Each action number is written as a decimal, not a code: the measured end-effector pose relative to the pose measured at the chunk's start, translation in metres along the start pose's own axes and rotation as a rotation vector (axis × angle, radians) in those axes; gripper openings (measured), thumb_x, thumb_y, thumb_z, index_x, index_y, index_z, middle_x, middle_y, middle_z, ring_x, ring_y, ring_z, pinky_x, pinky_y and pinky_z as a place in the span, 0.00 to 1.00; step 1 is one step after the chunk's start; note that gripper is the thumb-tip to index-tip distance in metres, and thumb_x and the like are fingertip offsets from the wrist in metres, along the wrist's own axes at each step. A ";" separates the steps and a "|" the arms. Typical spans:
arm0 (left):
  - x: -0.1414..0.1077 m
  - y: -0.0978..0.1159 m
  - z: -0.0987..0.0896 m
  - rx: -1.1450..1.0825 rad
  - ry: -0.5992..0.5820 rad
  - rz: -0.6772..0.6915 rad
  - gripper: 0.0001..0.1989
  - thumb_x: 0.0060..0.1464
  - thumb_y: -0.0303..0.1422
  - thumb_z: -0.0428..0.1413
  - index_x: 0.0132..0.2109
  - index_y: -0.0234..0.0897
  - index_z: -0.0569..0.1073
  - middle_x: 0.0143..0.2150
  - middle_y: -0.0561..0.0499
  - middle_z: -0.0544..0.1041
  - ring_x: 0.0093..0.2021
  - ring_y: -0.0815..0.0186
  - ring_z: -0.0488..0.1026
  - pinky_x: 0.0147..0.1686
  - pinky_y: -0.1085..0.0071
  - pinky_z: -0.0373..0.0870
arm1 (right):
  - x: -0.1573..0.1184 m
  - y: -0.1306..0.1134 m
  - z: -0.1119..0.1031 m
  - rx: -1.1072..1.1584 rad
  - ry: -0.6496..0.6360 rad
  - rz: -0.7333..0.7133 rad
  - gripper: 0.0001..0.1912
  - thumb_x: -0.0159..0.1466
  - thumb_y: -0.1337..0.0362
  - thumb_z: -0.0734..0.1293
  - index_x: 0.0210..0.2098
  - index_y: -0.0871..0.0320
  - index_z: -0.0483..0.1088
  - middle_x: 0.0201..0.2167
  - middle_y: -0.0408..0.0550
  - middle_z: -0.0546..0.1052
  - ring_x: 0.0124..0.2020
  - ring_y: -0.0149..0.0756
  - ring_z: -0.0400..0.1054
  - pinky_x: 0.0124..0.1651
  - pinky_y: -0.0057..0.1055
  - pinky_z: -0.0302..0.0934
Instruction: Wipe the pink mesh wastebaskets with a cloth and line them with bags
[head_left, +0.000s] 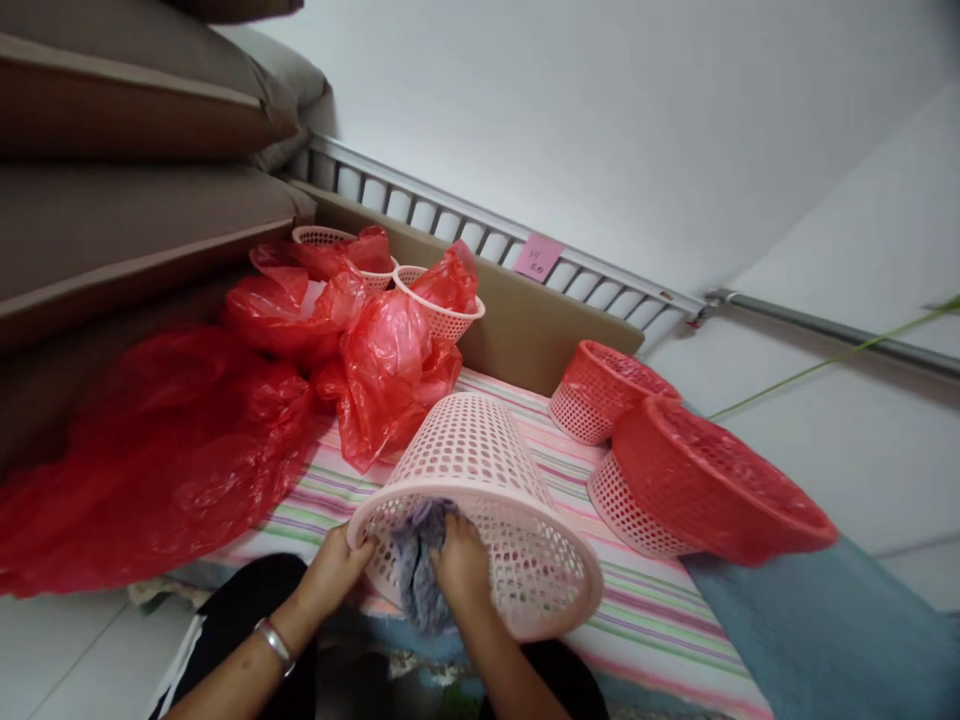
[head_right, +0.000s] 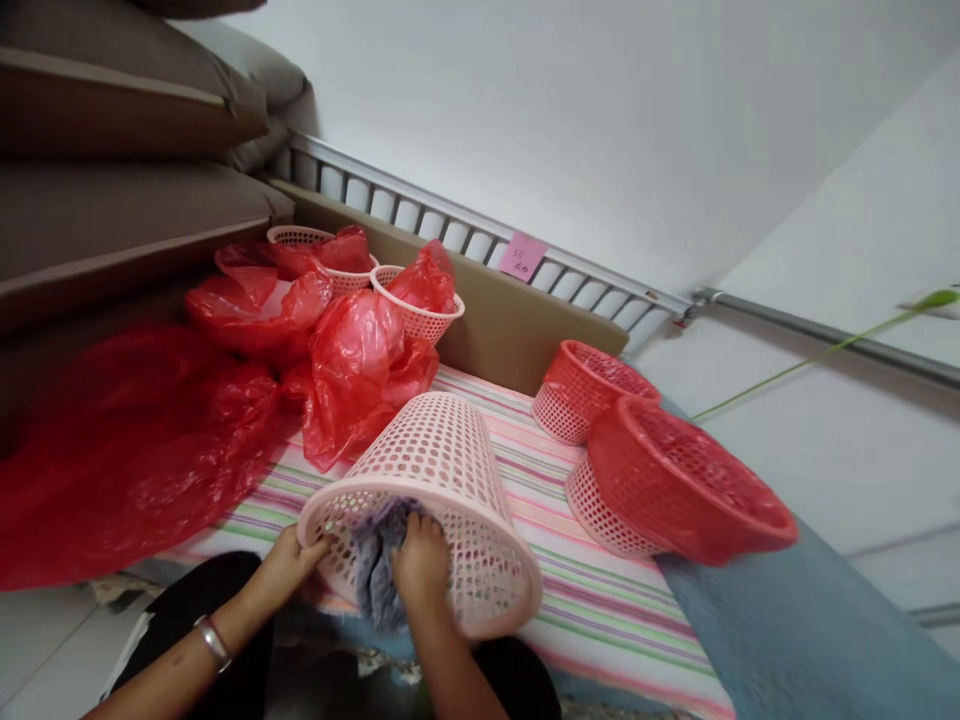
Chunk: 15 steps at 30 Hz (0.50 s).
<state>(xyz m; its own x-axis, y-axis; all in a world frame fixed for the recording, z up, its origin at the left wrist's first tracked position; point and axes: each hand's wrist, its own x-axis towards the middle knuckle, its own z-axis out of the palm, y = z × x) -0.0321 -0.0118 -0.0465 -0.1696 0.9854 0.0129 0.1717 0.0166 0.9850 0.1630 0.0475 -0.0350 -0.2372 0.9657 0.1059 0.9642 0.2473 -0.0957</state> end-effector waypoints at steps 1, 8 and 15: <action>0.000 0.000 0.000 -0.001 0.006 0.000 0.17 0.52 0.37 0.51 0.40 0.28 0.76 0.35 0.43 0.81 0.39 0.54 0.77 0.41 0.65 0.71 | -0.013 -0.002 0.001 -0.016 0.000 -0.002 0.23 0.53 0.67 0.66 0.49 0.60 0.68 0.46 0.56 0.74 0.50 0.48 0.66 0.52 0.38 0.59; -0.010 -0.004 0.013 -0.066 -0.142 -0.060 0.17 0.49 0.44 0.55 0.37 0.34 0.77 0.28 0.44 0.82 0.31 0.53 0.79 0.30 0.66 0.74 | -0.035 -0.006 0.009 -0.013 0.010 0.023 0.21 0.54 0.67 0.64 0.48 0.59 0.68 0.44 0.54 0.74 0.48 0.47 0.66 0.52 0.37 0.59; -0.014 -0.001 0.017 -0.090 -0.186 -0.075 0.16 0.54 0.41 0.51 0.35 0.32 0.75 0.26 0.44 0.81 0.25 0.57 0.77 0.23 0.69 0.71 | 0.004 0.002 0.005 0.048 0.036 -0.031 0.25 0.53 0.70 0.62 0.51 0.61 0.67 0.45 0.56 0.74 0.49 0.47 0.66 0.52 0.37 0.58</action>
<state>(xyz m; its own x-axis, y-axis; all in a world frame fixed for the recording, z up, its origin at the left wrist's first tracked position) -0.0136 -0.0226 -0.0505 0.0051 0.9964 -0.0846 0.0771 0.0839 0.9935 0.1637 0.0526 -0.0400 -0.2611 0.9543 0.1454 0.9496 0.2810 -0.1391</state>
